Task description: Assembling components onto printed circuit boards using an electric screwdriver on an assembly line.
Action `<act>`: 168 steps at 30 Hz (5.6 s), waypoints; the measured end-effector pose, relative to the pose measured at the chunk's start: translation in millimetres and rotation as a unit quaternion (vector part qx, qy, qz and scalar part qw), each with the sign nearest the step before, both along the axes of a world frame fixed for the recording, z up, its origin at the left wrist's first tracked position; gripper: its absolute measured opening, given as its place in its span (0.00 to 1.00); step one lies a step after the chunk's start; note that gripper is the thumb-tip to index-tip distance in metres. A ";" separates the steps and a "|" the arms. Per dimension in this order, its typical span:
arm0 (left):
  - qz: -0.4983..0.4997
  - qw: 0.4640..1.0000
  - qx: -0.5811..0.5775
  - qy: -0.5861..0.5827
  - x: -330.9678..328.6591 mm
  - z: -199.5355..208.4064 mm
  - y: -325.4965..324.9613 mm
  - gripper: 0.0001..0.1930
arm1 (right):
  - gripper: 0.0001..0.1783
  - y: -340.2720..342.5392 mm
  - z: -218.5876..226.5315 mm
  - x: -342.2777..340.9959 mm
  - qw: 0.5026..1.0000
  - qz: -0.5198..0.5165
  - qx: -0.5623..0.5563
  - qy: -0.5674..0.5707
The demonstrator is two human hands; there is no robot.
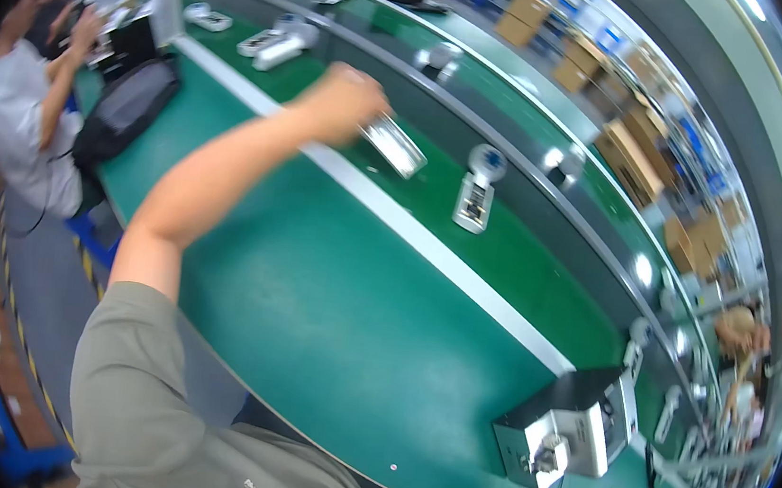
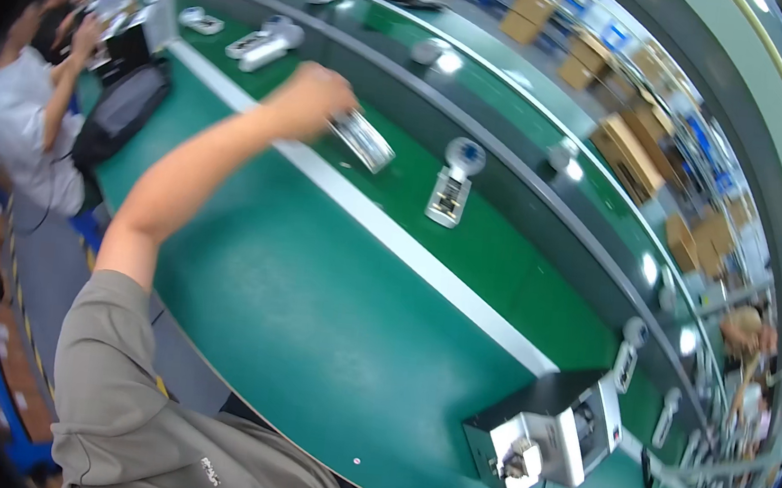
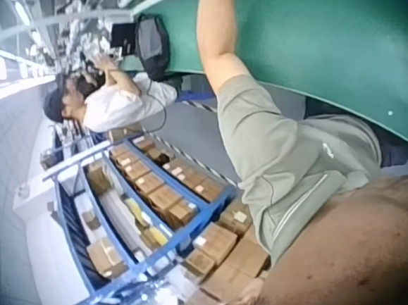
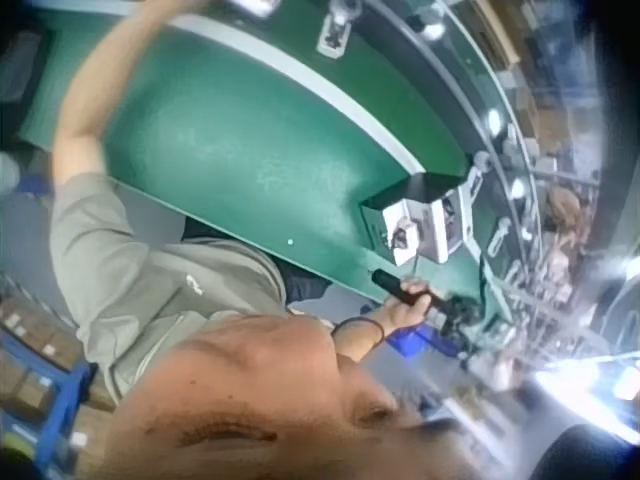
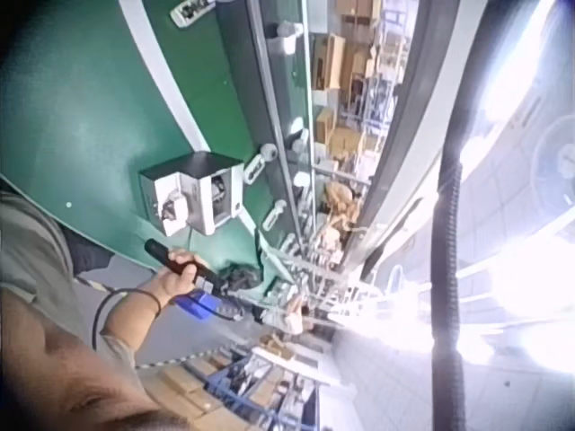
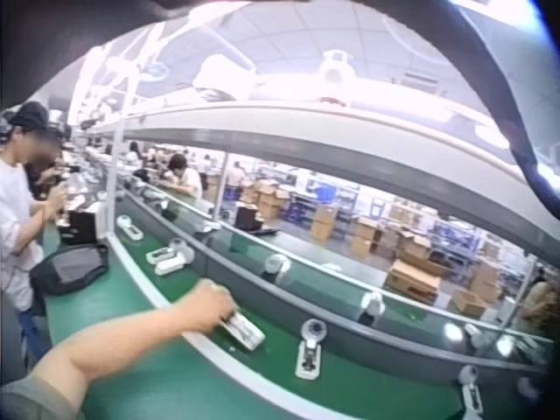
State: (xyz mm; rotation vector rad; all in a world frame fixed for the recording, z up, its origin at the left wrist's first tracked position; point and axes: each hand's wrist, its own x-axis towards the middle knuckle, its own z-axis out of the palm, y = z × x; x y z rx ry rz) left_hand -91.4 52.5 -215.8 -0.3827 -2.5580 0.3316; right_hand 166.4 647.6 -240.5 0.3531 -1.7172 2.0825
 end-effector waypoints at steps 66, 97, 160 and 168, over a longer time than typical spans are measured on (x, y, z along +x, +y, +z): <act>-0.518 0.832 0.088 -0.178 165.3 -75.4 332.1 0.10 | 0.14 -69.5 17.6 -51.5 0.987 0.152 -0.015 0.048; -0.484 0.847 0.061 -0.211 169.2 -69.8 324.8 0.11 | 0.13 -21.7 20.4 -34.3 0.992 0.097 0.053 0.059; -0.495 0.826 0.171 -0.209 173.8 -62.3 325.1 0.09 | 0.17 -42.2 34.5 -16.0 0.987 0.140 -0.030 0.079; -0.527 0.747 0.335 -0.225 179.0 -69.6 335.1 0.08 | 0.18 -58.5 50.2 -7.6 0.979 0.158 -0.029 0.126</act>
